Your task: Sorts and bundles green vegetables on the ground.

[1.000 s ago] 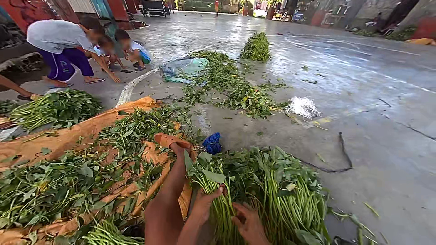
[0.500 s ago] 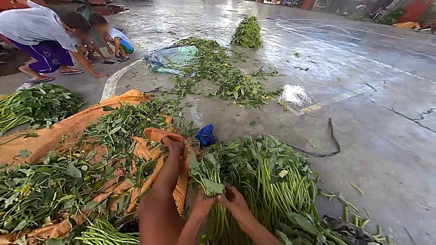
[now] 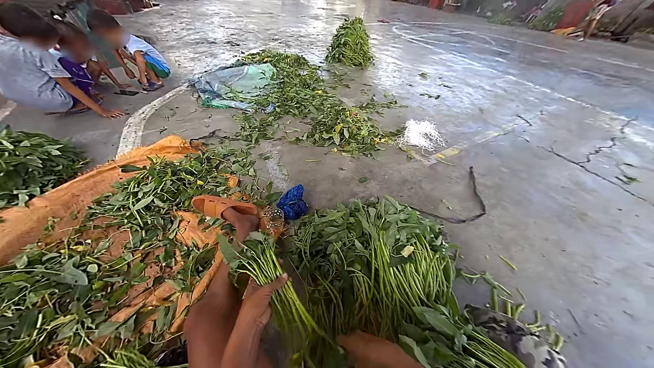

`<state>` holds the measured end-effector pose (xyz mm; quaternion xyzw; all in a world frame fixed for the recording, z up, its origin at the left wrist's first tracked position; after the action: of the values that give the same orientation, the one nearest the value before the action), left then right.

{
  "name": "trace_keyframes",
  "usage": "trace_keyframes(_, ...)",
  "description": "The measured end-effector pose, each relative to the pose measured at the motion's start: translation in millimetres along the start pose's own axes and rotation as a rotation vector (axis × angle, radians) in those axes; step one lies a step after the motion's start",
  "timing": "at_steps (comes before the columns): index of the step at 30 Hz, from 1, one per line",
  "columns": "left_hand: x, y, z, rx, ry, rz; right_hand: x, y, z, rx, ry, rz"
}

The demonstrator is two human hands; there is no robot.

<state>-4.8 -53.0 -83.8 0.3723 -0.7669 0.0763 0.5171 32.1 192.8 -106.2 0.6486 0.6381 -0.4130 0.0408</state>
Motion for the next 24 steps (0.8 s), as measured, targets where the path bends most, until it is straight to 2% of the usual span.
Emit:
trace_keyframes(2,10.6,-3.3,0.3,-0.038,0.012,0.004,11.9,-7.0,-1.4,-0.061,0.186,-0.258)
trace_keyframes(3,12.3,-4.0,1.1,-0.081,0.003,-0.008,15.2,-21.8,1.7,0.027,0.248,-0.271)
trace_keyframes(6,6.0,1.5,-0.7,-0.223,-0.055,-0.063,17.9,-90.0,11.8,0.512,0.417,-0.231)
trace_keyframes(7,2.1,4.9,-4.1,-0.234,-0.084,-0.062,21.0,-108.6,15.0,0.612,0.479,-0.249)
trace_keyframes(11,-14.9,13.9,-15.5,-0.295,-0.134,-0.023,48.6,-136.6,24.8,0.714,0.576,-0.221)
trace_keyframes(13,-19.9,13.3,-16.2,-0.329,-0.123,-0.026,60.6,-140.4,20.5,0.824,0.534,-0.061)
trace_keyframes(15,-24.2,9.5,-14.7,-0.361,-0.109,-0.042,65.9,-138.0,10.3,0.993,0.399,0.12)
trace_keyframes(18,-24.2,9.9,-12.3,-0.386,-0.09,-0.063,45.7,-120.7,-6.9,1.152,0.175,0.407)
trace_keyframes(21,-23.7,18.3,-11.2,-0.377,-0.079,-0.03,21.7,-79.8,-7.2,1.076,0.066,0.684)
trace_keyframes(24,-27.4,30.2,-8.0,-0.315,-0.099,0.02,16.4,-39.5,5.2,0.896,0.077,0.65)
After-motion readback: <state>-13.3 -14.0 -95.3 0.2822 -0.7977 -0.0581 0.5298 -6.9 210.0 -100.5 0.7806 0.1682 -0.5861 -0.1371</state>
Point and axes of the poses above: each hand's wrist, its own z-axis towards the middle knuckle, its own y-axis out of the palm, x = y × z, the point moved 3 cm from there along z, towards the middle knuckle, and after that the axes turned 10 degrees about x, right-handed, at the moved point
